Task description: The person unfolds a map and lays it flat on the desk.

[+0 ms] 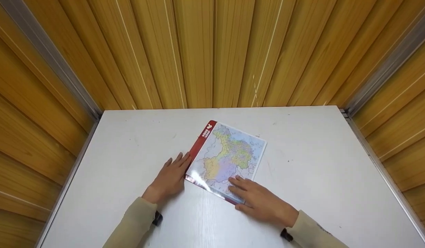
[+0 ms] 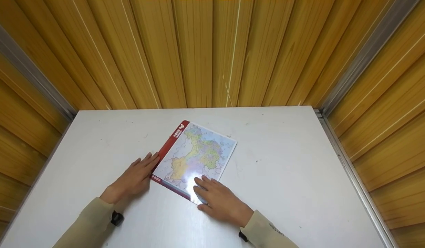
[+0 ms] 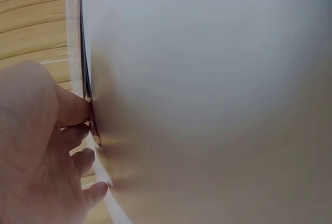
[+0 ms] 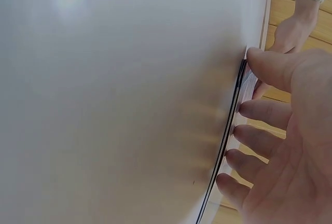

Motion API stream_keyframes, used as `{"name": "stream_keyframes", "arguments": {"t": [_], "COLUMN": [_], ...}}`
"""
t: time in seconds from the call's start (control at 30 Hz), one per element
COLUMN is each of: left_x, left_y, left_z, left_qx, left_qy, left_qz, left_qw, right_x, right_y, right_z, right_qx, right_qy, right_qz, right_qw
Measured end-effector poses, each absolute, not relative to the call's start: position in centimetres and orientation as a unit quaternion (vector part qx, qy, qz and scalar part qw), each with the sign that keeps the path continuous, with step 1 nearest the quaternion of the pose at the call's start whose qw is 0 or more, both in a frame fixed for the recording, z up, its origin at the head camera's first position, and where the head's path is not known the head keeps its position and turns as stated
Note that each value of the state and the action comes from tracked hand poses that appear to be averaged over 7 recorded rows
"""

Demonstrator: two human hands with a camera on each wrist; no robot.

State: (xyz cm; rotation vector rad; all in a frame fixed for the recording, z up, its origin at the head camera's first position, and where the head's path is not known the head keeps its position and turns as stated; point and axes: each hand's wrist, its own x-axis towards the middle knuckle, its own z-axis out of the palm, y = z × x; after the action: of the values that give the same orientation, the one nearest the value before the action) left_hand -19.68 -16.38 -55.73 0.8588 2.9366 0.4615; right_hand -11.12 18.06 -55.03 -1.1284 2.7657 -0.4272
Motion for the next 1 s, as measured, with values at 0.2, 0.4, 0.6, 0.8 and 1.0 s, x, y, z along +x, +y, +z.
{"name": "stream_keyframes", "arguments": {"t": [0.2,0.4,0.6,0.8,1.0], "left_x": [-19.2,-18.6,-18.0,-17.4,-16.9], "left_y": [-16.0,-15.9,-15.7,-15.4,-15.0], "left_z": [-55.7,-55.7,-55.9,-55.9,-55.8], "left_qx": [0.271,0.28,0.295,0.297,0.3], "left_qy": [0.952,0.951,0.947,0.946,0.946], "left_qz": [0.14,0.128,0.125,0.122,0.116], "left_qw": [0.031,0.03,0.024,0.035,0.032], "right_x": [-11.1,-11.0,-11.0,-10.9,-10.9], "right_y": [18.4,18.9,19.3,19.7,20.1], "right_z": [-54.9,-54.5,-54.5,-54.5,-54.1], "right_qx": [-0.366,-0.362,-0.371,-0.368,-0.36], "right_qy": [0.918,0.92,0.918,0.918,0.919], "right_qz": [-0.137,-0.137,-0.132,-0.137,-0.146], "right_qw": [0.067,0.062,0.055,0.064,0.073]}}
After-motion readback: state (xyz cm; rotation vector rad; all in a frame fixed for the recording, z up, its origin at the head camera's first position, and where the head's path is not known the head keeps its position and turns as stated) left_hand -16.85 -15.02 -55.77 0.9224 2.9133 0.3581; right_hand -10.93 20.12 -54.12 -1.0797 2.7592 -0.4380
